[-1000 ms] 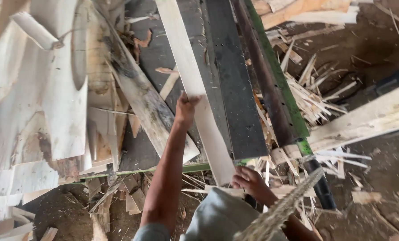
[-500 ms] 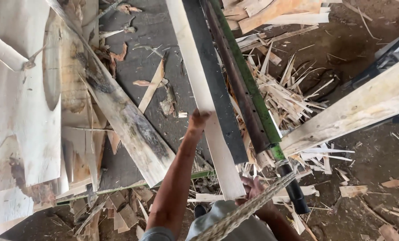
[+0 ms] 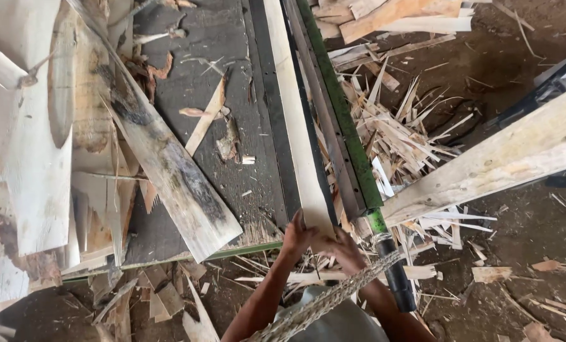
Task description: Cutting thin wood sheets into narrow strips using a large mechanical shear.
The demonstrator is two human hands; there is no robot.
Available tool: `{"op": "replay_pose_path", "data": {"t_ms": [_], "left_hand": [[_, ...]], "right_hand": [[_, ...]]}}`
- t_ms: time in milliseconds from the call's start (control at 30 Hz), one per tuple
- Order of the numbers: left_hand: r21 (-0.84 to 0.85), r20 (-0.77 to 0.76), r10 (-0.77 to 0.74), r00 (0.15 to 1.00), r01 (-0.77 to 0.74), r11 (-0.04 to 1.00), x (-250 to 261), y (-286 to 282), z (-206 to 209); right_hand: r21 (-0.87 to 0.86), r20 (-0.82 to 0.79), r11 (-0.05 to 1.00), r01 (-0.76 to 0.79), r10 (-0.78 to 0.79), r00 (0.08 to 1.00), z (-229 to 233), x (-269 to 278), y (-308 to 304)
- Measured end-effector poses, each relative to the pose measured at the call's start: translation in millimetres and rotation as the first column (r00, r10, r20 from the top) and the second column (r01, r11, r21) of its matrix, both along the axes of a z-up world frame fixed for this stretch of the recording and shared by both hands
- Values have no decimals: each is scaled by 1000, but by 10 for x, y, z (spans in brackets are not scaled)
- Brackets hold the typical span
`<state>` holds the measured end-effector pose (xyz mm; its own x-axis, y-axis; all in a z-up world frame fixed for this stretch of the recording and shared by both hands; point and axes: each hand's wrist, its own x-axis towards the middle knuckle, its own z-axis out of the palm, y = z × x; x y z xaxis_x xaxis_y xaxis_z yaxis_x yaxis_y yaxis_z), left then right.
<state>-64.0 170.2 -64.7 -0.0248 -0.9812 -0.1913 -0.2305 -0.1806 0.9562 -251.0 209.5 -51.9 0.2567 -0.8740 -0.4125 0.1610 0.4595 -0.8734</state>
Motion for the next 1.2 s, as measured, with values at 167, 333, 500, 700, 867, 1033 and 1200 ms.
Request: {"op": "replay_pose_path", "data": {"t_ms": [167,333,500,700,867,1033,1200], "left_hand": [[280,56,83,995,-95,955,-190,-353,737],[199,158,59,986,-90,976,-320,-671,466],[207,181,44,983,-81,975,-323,-983,483],[140,344,-5,939,-46,989,-270,-1332,242],[147,365,-16,931,-41,988,-280,-1444,163],[146,433,-43,900,-23,989,-300,-1440,241],[292,400,-115,909,-8,956,-268,-1359,539]], "right_hand": [[159,133,981,111,-133,982,472,-866,39],[147,-226,984,98,-63,972,2280,-879,567],[161,-700,987,3,112,706,2455,-639,619],[182,-759,983,11,134,637,2002,-607,604],[133,-805,991,-30,125,580,1502,-663,644],[17,-825,996,-93,66,562,1368,-628,696],[-68,-850,972,-227,63,523,1037,-704,703]]}}
